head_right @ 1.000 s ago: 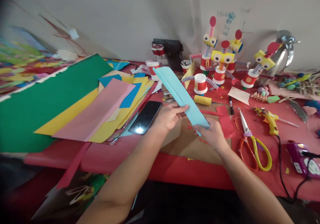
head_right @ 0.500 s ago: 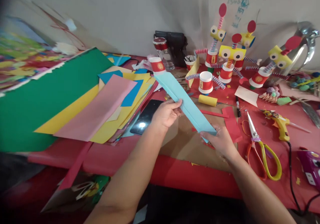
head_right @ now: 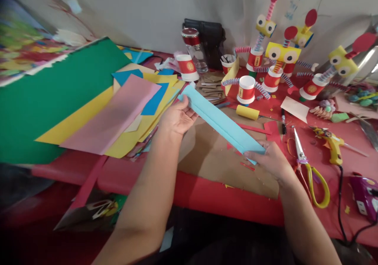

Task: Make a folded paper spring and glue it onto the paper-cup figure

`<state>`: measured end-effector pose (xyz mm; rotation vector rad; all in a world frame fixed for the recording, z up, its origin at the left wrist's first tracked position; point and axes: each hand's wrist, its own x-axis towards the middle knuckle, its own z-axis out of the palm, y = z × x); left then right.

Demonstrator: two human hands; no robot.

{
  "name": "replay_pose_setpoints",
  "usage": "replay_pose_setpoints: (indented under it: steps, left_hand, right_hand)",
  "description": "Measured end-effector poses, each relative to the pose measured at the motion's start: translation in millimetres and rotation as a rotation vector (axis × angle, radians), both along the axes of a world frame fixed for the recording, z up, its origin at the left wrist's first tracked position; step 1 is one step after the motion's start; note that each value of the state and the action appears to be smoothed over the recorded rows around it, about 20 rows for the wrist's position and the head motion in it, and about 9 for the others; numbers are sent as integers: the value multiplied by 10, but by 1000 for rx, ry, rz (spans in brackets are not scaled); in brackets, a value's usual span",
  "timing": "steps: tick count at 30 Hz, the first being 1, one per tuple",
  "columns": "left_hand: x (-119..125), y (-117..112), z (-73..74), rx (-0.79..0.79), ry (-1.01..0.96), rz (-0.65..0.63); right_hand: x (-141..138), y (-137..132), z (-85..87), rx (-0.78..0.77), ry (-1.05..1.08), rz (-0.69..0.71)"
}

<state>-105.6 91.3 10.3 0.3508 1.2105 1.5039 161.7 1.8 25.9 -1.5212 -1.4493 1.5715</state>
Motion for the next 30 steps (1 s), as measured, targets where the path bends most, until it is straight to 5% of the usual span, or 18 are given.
replay_pose_setpoints:
  steps: [8, 10, 30]
  left_hand:
    - [671, -402, 8, 9, 42, -614]
    - [791, -508, 8, 11, 49, -687]
    - [890, -632, 6, 131, 43, -557]
  right_hand:
    - [-60, 19, -22, 78, 153, -161]
    - [-90, 16, -34, 95, 199, -196]
    - [-250, -65, -114, 178, 175, -285]
